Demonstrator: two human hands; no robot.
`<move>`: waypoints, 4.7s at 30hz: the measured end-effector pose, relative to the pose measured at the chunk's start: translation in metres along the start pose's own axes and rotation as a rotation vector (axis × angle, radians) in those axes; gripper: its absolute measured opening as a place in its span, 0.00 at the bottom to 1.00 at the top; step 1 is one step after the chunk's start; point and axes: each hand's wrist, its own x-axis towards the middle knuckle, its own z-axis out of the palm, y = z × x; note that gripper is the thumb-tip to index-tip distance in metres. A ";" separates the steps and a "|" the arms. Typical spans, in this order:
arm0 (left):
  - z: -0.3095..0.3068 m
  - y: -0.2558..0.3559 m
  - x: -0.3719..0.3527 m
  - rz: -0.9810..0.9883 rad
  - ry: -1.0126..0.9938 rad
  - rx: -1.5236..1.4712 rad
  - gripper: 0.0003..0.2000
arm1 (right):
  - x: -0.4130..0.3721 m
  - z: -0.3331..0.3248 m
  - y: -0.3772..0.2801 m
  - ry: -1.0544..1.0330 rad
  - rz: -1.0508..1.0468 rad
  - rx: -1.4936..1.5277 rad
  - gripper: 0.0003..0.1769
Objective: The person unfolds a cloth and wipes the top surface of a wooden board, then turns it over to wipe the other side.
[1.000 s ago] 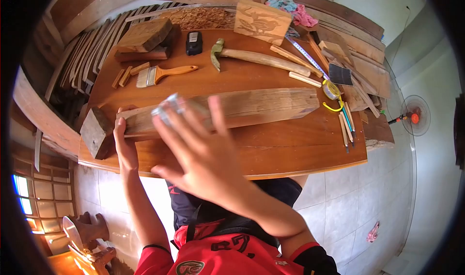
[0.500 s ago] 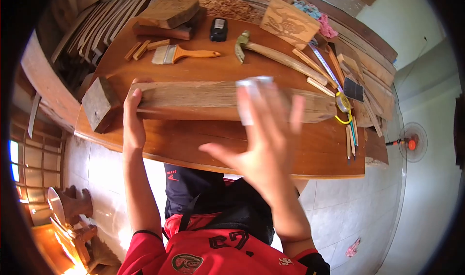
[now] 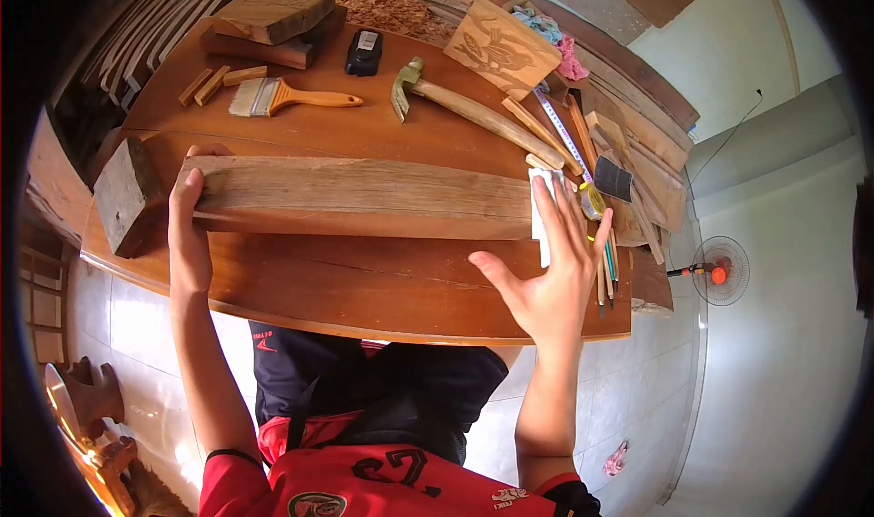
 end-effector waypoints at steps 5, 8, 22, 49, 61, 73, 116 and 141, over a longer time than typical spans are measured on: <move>-0.004 -0.003 0.002 0.002 -0.008 -0.040 0.26 | 0.020 0.023 -0.089 -0.005 -0.162 0.178 0.63; -0.015 -0.017 0.002 -0.133 -0.040 -0.302 0.26 | 0.028 0.049 -0.161 -0.012 -0.261 0.449 0.66; 0.005 0.015 -0.009 0.019 -0.055 -0.098 0.25 | -0.017 0.004 0.010 0.006 0.086 -0.084 0.59; 0.001 0.016 -0.004 0.039 -0.098 -0.028 0.23 | 0.005 0.011 -0.055 0.013 0.024 -0.015 0.58; 0.005 0.015 -0.005 -0.059 -0.014 -0.074 0.26 | 0.020 0.024 -0.119 -0.102 -0.268 0.323 0.53; 0.004 0.015 -0.002 0.026 -0.059 -0.045 0.23 | 0.003 0.002 -0.030 -0.007 0.041 -0.076 0.55; 0.006 0.010 -0.012 -0.047 -0.073 -0.152 0.27 | 0.004 0.019 -0.086 0.009 -0.136 0.136 0.47; 0.016 -0.028 -0.006 0.138 0.116 -0.370 0.31 | 0.025 0.060 -0.201 -0.039 -0.325 0.456 0.46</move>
